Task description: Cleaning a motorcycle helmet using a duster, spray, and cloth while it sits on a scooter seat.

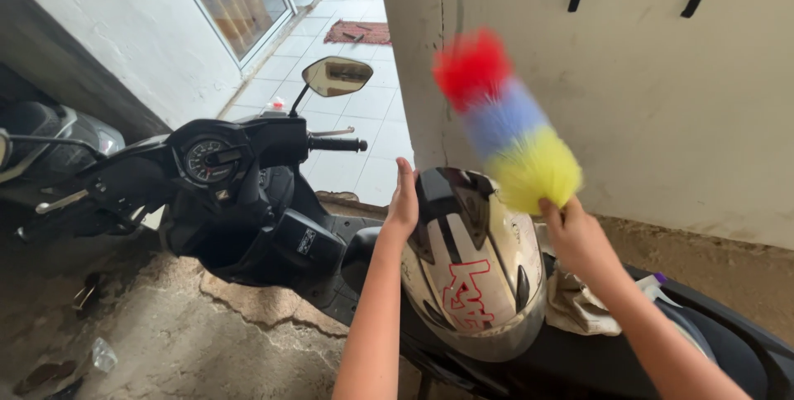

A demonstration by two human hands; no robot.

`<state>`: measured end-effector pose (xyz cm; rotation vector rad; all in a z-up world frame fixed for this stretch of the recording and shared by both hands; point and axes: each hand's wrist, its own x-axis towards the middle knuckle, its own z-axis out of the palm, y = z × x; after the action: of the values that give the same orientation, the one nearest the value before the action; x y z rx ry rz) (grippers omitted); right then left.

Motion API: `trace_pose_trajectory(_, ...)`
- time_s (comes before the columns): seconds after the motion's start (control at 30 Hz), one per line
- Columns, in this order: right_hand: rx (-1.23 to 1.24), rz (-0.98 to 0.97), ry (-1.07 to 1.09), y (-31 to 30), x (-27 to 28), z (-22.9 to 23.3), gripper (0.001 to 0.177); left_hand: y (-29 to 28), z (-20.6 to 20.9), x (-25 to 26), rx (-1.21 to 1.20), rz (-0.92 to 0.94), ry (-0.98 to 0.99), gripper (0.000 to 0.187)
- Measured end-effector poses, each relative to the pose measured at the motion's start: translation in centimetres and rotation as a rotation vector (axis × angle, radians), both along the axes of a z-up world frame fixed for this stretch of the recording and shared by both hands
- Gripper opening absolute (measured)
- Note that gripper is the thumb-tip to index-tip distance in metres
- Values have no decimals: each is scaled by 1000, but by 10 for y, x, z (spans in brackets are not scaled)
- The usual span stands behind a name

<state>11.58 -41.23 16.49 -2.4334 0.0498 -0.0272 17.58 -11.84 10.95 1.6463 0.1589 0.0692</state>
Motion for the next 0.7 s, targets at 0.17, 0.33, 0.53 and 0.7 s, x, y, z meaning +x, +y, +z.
trace_pose_trajectory(0.17,40,106,-44,31,-57,-8,44,24,-17,0,-218,63,-27,119)
trace_pose_trajectory(0.33,-60,262,75,57,-94,-32,37,25,15,-48,183,235,-129,119)
trace_pose_trajectory(0.53,-153,377,57,77,-104,-25,28,7,20,-95,180,106,64,114)
trace_pose_trajectory(0.7,111,624,-109,75,-97,-30,31,10,-13,-114,51,320,-239,106)
